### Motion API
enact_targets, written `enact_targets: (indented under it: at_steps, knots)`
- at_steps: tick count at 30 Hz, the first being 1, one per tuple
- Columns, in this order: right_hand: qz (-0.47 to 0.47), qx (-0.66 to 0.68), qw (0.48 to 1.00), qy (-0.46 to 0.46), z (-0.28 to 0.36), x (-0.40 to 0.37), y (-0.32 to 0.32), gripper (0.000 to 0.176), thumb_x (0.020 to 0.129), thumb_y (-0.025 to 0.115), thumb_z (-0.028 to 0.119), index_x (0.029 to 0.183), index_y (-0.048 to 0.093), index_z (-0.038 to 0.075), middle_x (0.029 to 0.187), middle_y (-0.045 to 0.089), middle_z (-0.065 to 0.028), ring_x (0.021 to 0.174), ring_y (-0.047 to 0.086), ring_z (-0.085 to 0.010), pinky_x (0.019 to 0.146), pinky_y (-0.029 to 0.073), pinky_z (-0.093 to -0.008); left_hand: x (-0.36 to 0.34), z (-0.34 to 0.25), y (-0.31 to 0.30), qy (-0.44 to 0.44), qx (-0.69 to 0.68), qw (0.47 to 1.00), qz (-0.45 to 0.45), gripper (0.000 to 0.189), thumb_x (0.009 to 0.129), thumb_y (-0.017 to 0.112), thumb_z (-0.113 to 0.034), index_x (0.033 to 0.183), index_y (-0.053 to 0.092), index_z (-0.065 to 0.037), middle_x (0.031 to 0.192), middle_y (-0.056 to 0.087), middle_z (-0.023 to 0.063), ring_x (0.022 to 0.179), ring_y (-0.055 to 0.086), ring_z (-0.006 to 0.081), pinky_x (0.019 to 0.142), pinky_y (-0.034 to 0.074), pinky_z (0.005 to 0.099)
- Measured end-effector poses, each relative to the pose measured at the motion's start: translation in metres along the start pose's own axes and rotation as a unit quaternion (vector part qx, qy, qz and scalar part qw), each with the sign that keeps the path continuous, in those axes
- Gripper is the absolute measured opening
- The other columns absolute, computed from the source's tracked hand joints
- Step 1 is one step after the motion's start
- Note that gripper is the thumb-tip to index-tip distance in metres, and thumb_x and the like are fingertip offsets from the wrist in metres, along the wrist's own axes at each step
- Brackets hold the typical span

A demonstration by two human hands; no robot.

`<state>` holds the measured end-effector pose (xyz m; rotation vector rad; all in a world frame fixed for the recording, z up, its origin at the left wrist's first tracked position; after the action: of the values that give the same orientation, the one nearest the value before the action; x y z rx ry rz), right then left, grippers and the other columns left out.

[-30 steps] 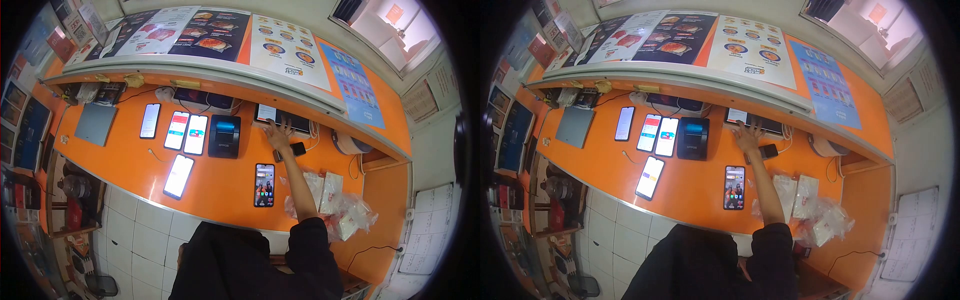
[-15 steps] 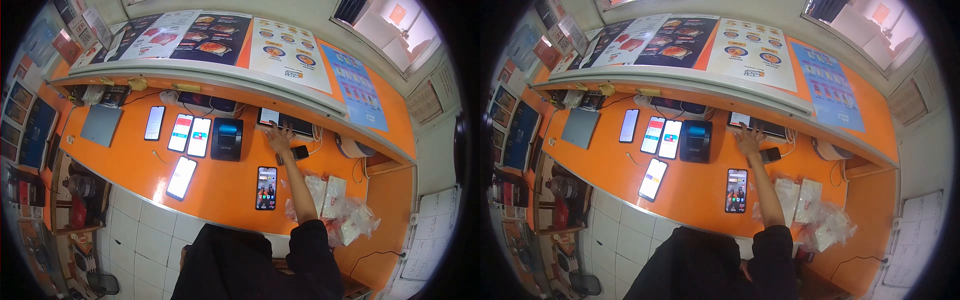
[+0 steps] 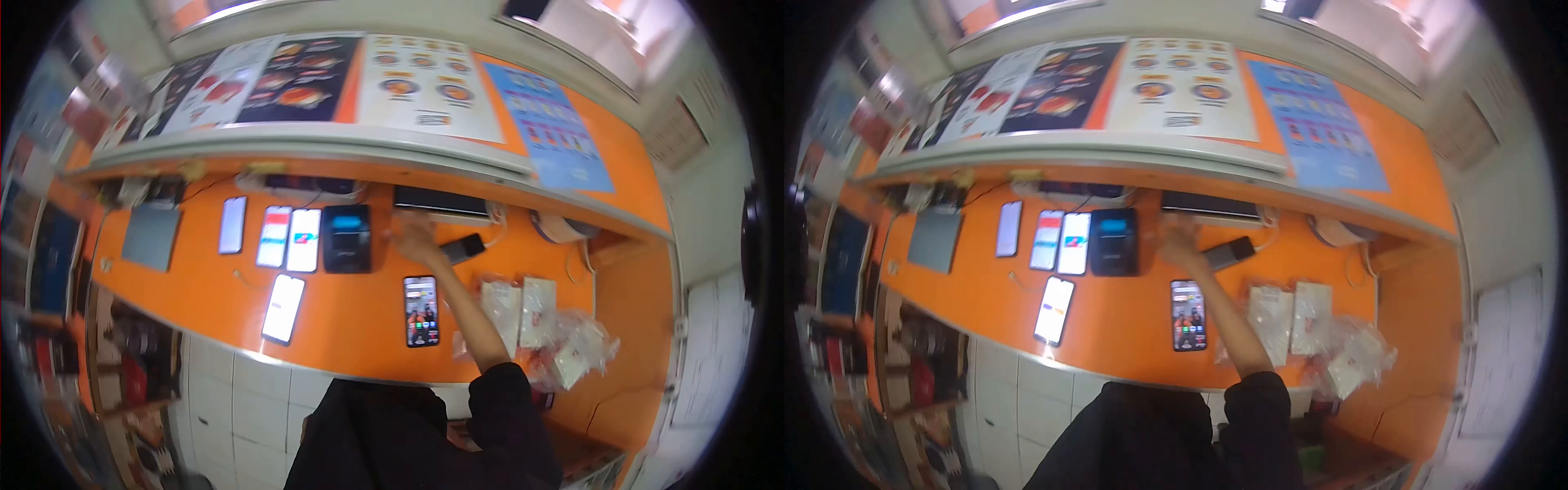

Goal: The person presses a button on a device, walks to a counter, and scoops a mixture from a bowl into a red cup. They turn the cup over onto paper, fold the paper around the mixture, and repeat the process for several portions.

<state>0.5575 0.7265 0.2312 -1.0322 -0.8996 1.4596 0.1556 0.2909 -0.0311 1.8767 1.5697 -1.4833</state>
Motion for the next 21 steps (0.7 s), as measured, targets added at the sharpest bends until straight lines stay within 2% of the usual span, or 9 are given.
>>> enact_targets:
  at_steps: [3,6,8,10,12,15,18,20,21]
  knots:
    - [0.141,0.082,0.974,-0.160,0.071,-0.049,-0.032,0.043,0.079,0.059,0.038,0.108,0.058,0.006,0.113,0.055,-0.0217,0.107,0.049,-0.0369,0.092,0.036,-0.0474,0.041,-0.042,-0.013,0.055,0.063,0.996,0.032,0.032,0.078,0.056,-0.033,0.088,0.066,-0.004,0.084,0.065,0.0148,0.081,0.062,0.0187,0.070,0.048,0.0332]
    - [0.170,0.249,0.883,-0.359,0.104,-0.112,-0.003,0.043,0.084,0.053,0.037,0.106,0.057,0.000,0.102,0.059,-0.0193,0.098,0.055,-0.0334,0.087,0.042,-0.0406,0.097,-0.115,-0.017,0.137,0.155,0.975,0.087,0.032,0.078,0.056,-0.034,0.088,0.066,-0.004,0.084,0.065,0.0150,0.081,0.062,0.0190,0.070,0.048,0.0336]
    - [0.311,0.322,0.843,-0.299,0.119,-0.162,-0.007,0.046,0.089,0.048,0.039,0.113,0.052,0.000,0.106,0.058,-0.0160,0.096,0.056,-0.0260,0.080,0.045,-0.0371,0.128,-0.177,-0.010,0.191,0.211,0.951,0.117,0.033,0.078,0.056,-0.034,0.088,0.067,-0.004,0.084,0.065,0.0151,0.081,0.062,0.0192,0.071,0.048,0.0338]
    - [0.302,0.437,0.782,-0.327,0.115,-0.190,0.031,0.042,0.090,0.048,0.037,0.110,0.053,0.001,0.101,0.060,-0.0138,0.090,0.058,-0.0226,0.076,0.047,-0.0341,0.153,-0.240,0.006,0.245,0.267,0.920,0.147,0.033,0.077,0.056,-0.034,0.087,0.067,-0.004,0.084,0.065,0.0152,0.082,0.062,0.0194,0.071,0.048,0.0340]
    - [0.366,0.529,0.754,-0.131,0.096,-0.233,0.062,0.036,0.091,0.047,0.034,0.106,0.055,0.002,0.093,0.062,-0.0120,0.084,0.059,-0.0205,0.071,0.047,-0.0324,0.174,-0.291,0.028,0.295,0.320,0.883,0.180,0.033,0.077,0.057,-0.035,0.087,0.067,-0.004,0.084,0.065,0.0153,0.082,0.062,0.0196,0.071,0.048,0.0343]
    - [0.258,0.491,0.832,-0.017,0.062,-0.294,0.107,0.031,0.091,0.046,0.031,0.102,0.057,0.003,0.081,0.062,-0.0091,0.074,0.059,-0.0174,0.066,0.046,-0.0310,0.182,-0.356,0.069,0.357,0.380,0.822,0.228,0.034,0.076,0.057,-0.035,0.087,0.067,-0.004,0.085,0.065,0.0154,0.082,0.062,0.0199,0.072,0.048,0.0346]
    - [0.123,0.618,0.758,0.167,0.052,-0.379,0.122,0.031,0.090,0.048,0.031,0.102,0.056,0.003,0.076,0.062,-0.0084,0.072,0.059,-0.0166,0.066,0.046,-0.0315,0.177,-0.389,0.106,0.393,0.415,0.775,0.269,0.034,0.076,0.057,-0.036,0.086,0.067,-0.004,0.085,0.065,0.0156,0.083,0.062,0.0202,0.072,0.048,0.0349]
    - [-0.066,0.549,0.769,0.321,0.021,-0.441,0.182,0.035,0.087,0.052,0.034,0.103,0.056,0.004,0.078,0.063,-0.0116,0.075,0.061,-0.0225,0.069,0.047,-0.0346,0.166,-0.389,0.129,0.404,0.429,0.753,0.293,0.035,0.076,0.057,-0.036,0.086,0.067,-0.004,0.085,0.065,0.0157,0.083,0.062,0.0203,0.073,0.048,0.0352]
    - [-0.113,0.349,0.812,0.455,0.012,-0.483,0.218,0.035,0.083,0.055,0.033,0.103,0.055,0.005,0.084,0.063,-0.0158,0.082,0.060,-0.0300,0.071,0.047,-0.0377,0.158,-0.386,0.139,0.407,0.437,0.744,0.301,0.035,0.076,0.057,-0.037,0.086,0.067,-0.004,0.085,0.065,0.0158,0.083,0.062,0.0204,0.073,0.048,0.0353]
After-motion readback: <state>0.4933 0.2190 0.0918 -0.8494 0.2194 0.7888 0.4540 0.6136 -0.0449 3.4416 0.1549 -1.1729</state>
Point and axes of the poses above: each hand's wrist, its own x-axis towards the middle knuckle, its own y-axis out of the palm, z = x × y, the point moved 7 cm from there along x, towards the middle knuckle
